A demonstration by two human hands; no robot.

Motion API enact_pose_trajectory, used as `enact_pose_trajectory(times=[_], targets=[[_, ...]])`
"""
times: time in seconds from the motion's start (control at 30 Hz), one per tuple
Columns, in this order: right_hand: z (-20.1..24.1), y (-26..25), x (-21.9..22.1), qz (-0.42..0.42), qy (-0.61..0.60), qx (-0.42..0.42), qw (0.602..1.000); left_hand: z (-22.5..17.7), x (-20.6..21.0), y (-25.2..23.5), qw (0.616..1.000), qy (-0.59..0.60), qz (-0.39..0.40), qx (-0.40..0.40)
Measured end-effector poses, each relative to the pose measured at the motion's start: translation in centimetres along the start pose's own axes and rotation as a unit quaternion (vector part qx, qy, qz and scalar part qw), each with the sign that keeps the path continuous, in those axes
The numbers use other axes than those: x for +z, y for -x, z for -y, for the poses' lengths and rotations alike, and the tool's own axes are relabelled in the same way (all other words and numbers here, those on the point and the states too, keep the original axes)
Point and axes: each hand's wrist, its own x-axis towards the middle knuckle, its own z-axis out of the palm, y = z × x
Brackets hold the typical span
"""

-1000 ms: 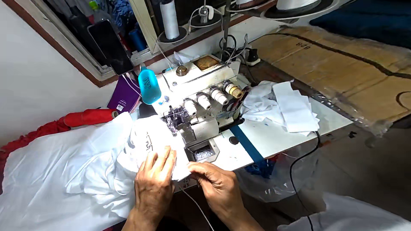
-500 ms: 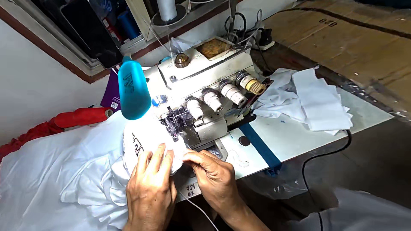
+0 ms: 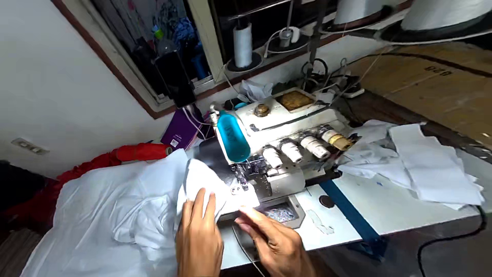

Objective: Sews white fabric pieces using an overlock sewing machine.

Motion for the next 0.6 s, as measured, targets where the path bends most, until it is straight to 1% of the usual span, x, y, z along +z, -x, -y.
enact_pose_trajectory(times=[0.1, 0.13, 0.17, 0.23, 0.27, 0.3, 0.33, 0.37, 0.4, 0.43, 0.47, 0.53, 0.6], targets=[[-0.7, 0.5, 0.3, 0.081, 0.044, -0.046, 0.995, -2.2, -3.6, 3.5, 0.994, 0.055, 0.094, 0.033], [-1.5, 0.3, -0.4, 0.112, 0.044, -0.050, 0.992, -1.9, -3.9, 3.6, 0.991, 0.074, 0.099, 0.051], [-2.4, 0.0, -1.8, 0.123, 0.049, -0.033, 0.991, -0.7, -4.0, 3.3, 0.989, 0.091, 0.089, 0.075], [-3.9, -1.2, -5.4, 0.095, 0.109, 0.000, 0.989, 2.5, -3.8, 2.6, 0.984, 0.131, 0.059, 0.107], [-4.0, -2.1, -6.5, 0.073, 0.130, 0.009, 0.989, 3.3, -4.4, 2.4, 0.978, 0.174, 0.053, 0.103], [-3.3, -2.4, -7.1, 0.061, 0.113, 0.026, 0.991, 3.5, -5.3, 2.4, 0.968, 0.223, 0.059, 0.097], [-2.2, -2.7, -7.5, 0.066, 0.047, 0.047, 0.996, 3.5, -6.4, 2.3, 0.960, 0.253, 0.062, 0.099], [-0.9, -3.3, -7.8, 0.086, -0.062, 0.064, 0.992, 3.6, -7.7, 1.9, 0.957, 0.261, 0.061, 0.107], [0.5, -4.0, -8.1, 0.112, -0.182, 0.078, 0.974, 4.0, -9.1, 1.3, 0.957, 0.258, 0.061, 0.115], [2.0, -4.9, -8.4, 0.137, -0.283, 0.092, 0.945, 4.6, -11.1, 0.6, 0.958, 0.252, 0.067, 0.120], [3.7, -6.0, -8.8, 0.166, -0.341, 0.098, 0.920, 5.2, -13.4, 0.0, 0.960, 0.241, 0.074, 0.123], [7.5, -8.9, -10.1, 0.241, -0.361, 0.072, 0.898, 6.1, -18.9, -0.6, 0.966, 0.219, 0.068, 0.121], [12.0, -12.2, -11.7, 0.288, -0.321, 0.029, 0.902, 6.7, -24.6, -1.0, 0.971, 0.199, 0.029, 0.125]])
